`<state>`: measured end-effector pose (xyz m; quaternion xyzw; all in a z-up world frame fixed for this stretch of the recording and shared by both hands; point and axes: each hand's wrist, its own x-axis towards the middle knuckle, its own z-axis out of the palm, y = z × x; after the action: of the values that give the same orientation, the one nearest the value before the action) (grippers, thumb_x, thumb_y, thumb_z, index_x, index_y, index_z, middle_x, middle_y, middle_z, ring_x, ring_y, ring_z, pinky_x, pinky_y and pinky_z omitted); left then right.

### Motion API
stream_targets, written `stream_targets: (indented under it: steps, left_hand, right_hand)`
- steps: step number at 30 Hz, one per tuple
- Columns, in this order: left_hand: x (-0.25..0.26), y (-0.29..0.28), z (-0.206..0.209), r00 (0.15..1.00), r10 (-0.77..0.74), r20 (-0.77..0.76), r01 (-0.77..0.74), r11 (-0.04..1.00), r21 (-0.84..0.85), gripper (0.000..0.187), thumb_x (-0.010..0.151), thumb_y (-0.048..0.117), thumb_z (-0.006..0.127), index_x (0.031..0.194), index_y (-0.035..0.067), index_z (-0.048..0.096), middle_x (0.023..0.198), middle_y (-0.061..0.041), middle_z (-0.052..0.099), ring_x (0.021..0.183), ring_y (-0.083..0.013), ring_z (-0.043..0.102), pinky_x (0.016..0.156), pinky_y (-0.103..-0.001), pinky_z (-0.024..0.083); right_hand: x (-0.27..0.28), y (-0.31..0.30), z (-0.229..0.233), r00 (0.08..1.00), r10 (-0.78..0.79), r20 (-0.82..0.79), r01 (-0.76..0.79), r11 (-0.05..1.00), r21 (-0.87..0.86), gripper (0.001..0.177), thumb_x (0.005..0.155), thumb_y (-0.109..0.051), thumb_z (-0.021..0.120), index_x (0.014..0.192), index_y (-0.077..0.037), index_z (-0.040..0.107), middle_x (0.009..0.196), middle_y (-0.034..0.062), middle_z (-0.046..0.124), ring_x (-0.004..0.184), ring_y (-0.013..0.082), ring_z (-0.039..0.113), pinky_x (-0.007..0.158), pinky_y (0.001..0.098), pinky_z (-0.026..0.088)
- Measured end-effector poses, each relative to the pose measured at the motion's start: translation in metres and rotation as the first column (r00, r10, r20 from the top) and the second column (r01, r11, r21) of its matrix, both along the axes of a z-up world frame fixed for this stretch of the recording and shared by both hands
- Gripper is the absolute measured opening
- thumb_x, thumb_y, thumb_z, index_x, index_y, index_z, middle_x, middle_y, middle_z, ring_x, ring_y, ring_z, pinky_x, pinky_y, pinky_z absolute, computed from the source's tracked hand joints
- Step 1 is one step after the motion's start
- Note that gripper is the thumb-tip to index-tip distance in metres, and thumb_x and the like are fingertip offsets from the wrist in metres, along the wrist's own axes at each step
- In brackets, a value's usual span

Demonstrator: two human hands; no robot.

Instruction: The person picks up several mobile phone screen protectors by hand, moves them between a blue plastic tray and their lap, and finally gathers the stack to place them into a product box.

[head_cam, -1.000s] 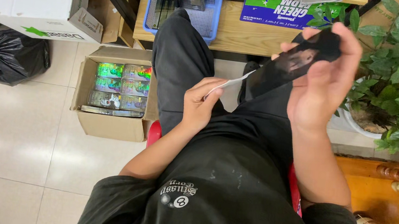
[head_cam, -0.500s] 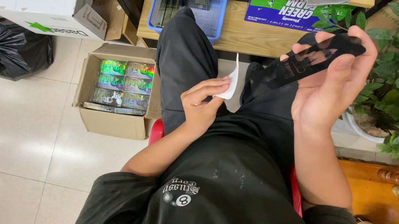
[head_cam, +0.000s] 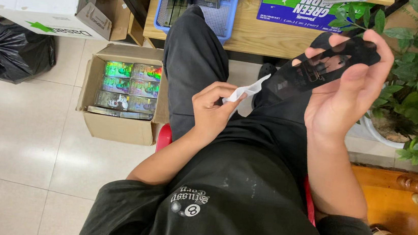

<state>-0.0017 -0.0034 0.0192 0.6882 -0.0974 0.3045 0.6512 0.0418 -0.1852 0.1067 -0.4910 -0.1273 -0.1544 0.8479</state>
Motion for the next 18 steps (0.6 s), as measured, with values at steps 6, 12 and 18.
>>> stream_targets:
  steps: [6,12,18]
  left_hand:
    - [-0.002,0.000,0.002,0.998,-0.021,0.067,0.021,1.000,-0.001,0.004,0.091,0.001,0.074,0.091,0.004,0.071,0.099,-0.015,0.073,0.097,-0.0267,0.075,0.093,-0.035,0.064]
    - [0.000,0.002,-0.001,0.986,0.024,0.166,-0.039,0.996,0.085,0.005,0.091,-0.003,0.073,0.094,-0.001,0.071,0.100,-0.020,0.072,0.100,-0.0306,0.074,0.097,-0.038,0.061]
    - [0.000,-0.001,0.001,0.970,0.056,0.235,-0.096,0.982,0.163,0.016,0.086,-0.013,0.070,0.094,0.000,0.073,0.098,-0.013,0.073,0.100,-0.0291,0.075,0.094,-0.037,0.062]
  right_hand:
    - [-0.001,0.000,-0.001,0.999,-0.029,0.019,0.029,1.000,-0.001,0.053,0.101,-0.044,0.073,0.137,-0.015,0.046,0.124,0.0176,0.060,0.096,0.0382,0.067,0.081,0.0532,0.063]
    - [0.004,0.000,-0.001,0.996,-0.086,-0.008,0.085,0.994,-0.067,0.044,0.104,-0.042,0.070,0.132,-0.016,0.049,0.117,0.0164,0.062,0.088,0.0363,0.068,0.078,0.0485,0.062]
    - [0.002,0.007,0.003,0.991,-0.133,-0.010,0.128,0.971,-0.202,0.050,0.102,-0.047,0.072,0.132,-0.016,0.046,0.120,0.0162,0.059,0.091,0.0329,0.070,0.074,0.0485,0.068]
